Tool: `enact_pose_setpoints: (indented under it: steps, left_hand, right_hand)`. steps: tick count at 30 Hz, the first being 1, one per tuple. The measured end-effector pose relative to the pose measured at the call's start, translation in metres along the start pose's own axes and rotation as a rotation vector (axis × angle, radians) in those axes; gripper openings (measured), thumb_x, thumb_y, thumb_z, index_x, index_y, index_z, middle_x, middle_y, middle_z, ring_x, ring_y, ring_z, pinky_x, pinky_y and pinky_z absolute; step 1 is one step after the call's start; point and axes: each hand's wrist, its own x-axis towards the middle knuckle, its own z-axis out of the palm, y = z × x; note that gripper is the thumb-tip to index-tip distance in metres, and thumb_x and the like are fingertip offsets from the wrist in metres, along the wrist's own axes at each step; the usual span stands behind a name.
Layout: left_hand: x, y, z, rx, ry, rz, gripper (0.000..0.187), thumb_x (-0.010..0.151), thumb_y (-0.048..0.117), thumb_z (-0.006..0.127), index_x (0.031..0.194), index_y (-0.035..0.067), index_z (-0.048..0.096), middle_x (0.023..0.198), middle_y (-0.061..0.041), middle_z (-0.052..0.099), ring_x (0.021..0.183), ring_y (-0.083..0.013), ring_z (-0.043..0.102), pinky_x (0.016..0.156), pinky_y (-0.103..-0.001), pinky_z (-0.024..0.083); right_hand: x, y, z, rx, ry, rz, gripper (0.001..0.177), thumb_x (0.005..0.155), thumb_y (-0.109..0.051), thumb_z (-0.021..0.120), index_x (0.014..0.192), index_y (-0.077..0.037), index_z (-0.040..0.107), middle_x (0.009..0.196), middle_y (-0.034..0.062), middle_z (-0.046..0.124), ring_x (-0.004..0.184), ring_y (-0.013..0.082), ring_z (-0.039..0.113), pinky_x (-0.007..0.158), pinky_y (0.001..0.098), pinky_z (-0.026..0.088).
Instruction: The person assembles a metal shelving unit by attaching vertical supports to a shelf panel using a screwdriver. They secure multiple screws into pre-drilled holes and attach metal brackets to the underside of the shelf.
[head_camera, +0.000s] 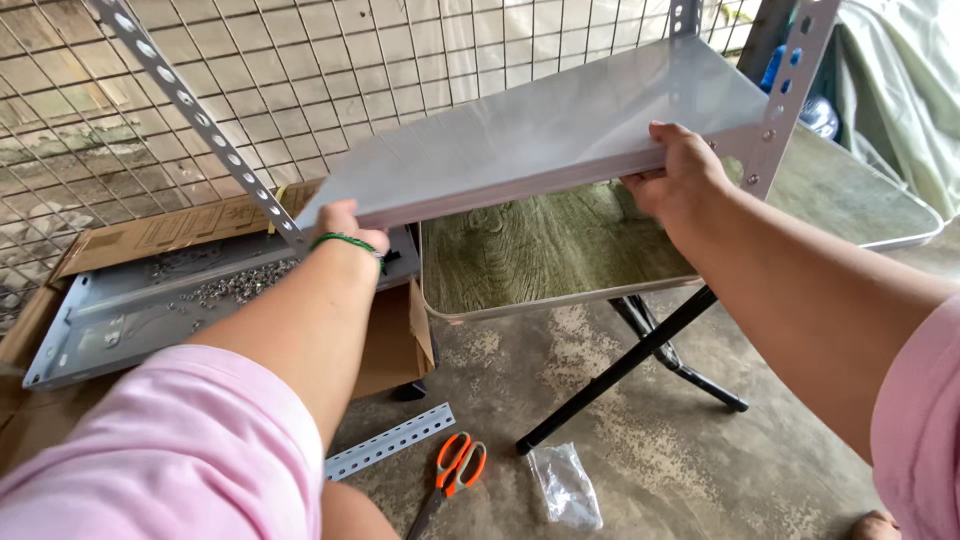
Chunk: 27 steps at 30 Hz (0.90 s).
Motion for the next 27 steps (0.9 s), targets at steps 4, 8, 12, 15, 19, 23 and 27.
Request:
enact_pose_setpoints:
  steps: [4,8,12,15,19,23,27]
  left_hand:
    - [-0.027,-0.042,0.026,-0.064,-0.237,-0.085,0.045,0.089,0.007,0.06,0.133,0.005,0.048,0.14,-0.017,0.055,0.127,-0.0341,0.057,0.106,-0.055,0.048]
    - [-0.069,-0.09,0.053,-0.055,-0.377,-0.288,0.043,0.091,0.009,0.056,0.131,0.001,0.044,0.136,-0.023,0.054,0.12,-0.0395,0.058,0.101,-0.061,0.05]
    - [-0.128,-0.137,0.069,0.065,-0.51,-0.424,0.042,0.095,0.026,0.059,0.126,0.001,0.047,0.125,-0.022,0.056,0.108,-0.0376,0.063,0.098,-0.062,0.052]
    - [-0.156,-0.154,0.08,0.171,-0.394,-0.425,0.043,0.097,0.035,0.065,0.124,0.005,0.049,0.121,-0.017,0.055,0.105,-0.0325,0.062,0.095,-0.057,0.056]
    - [-0.156,-0.171,0.101,0.081,-0.379,-0.423,0.034,0.099,0.024,0.069,0.123,0.006,0.053,0.12,-0.014,0.056,0.104,-0.0313,0.064,0.088,-0.044,0.065]
    - [-0.134,-0.175,0.101,0.034,-0.362,-0.426,0.03,0.099,0.019,0.067,0.123,0.005,0.055,0.123,-0.016,0.051,0.103,-0.034,0.063,0.087,-0.045,0.065]
    - [-0.127,-0.181,0.096,0.009,-0.416,-0.436,0.03,0.096,0.019,0.068,0.12,0.006,0.056,0.123,-0.015,0.054,0.1,-0.0334,0.064,0.084,-0.044,0.065]
  right_hand:
    - [-0.003,0.01,0.009,0.058,0.09,0.021,0.032,0.091,-0.004,0.068,0.119,-0.001,0.053,0.128,0.0148,0.061,0.118,0.0344,0.066,0.103,0.0583,0.059]
    - [-0.005,0.019,0.012,0.06,0.031,0.071,0.03,0.092,-0.003,0.071,0.116,0.0,0.053,0.125,0.0162,0.061,0.115,0.0325,0.068,0.1,0.0551,0.057]
    - [-0.005,0.022,0.008,-0.018,-0.019,0.052,0.029,0.093,-0.004,0.069,0.116,0.0,0.052,0.122,0.0153,0.06,0.112,0.0312,0.066,0.102,0.0569,0.056]
    - [-0.014,0.027,0.006,-0.067,-0.065,0.052,0.029,0.094,-0.005,0.066,0.118,0.003,0.051,0.122,0.0184,0.063,0.113,0.0338,0.069,0.1,0.0559,0.057]
    - [-0.04,0.008,-0.003,-0.371,-0.192,0.061,0.031,0.097,-0.015,0.064,0.122,0.0,0.054,0.12,0.0161,0.062,0.114,0.0315,0.065,0.098,0.0509,0.062]
    - [-0.08,-0.035,-0.023,-1.052,-0.281,-0.032,0.033,0.096,-0.021,0.064,0.125,-0.006,0.059,0.119,0.0163,0.07,0.112,0.0304,0.071,0.097,0.0403,0.061]
    - [-0.109,-0.058,-0.054,-1.924,-0.271,-0.547,0.04,0.091,-0.033,0.072,0.128,-0.017,0.068,0.128,0.0089,0.068,0.113,0.0284,0.068,0.096,0.0415,0.057]
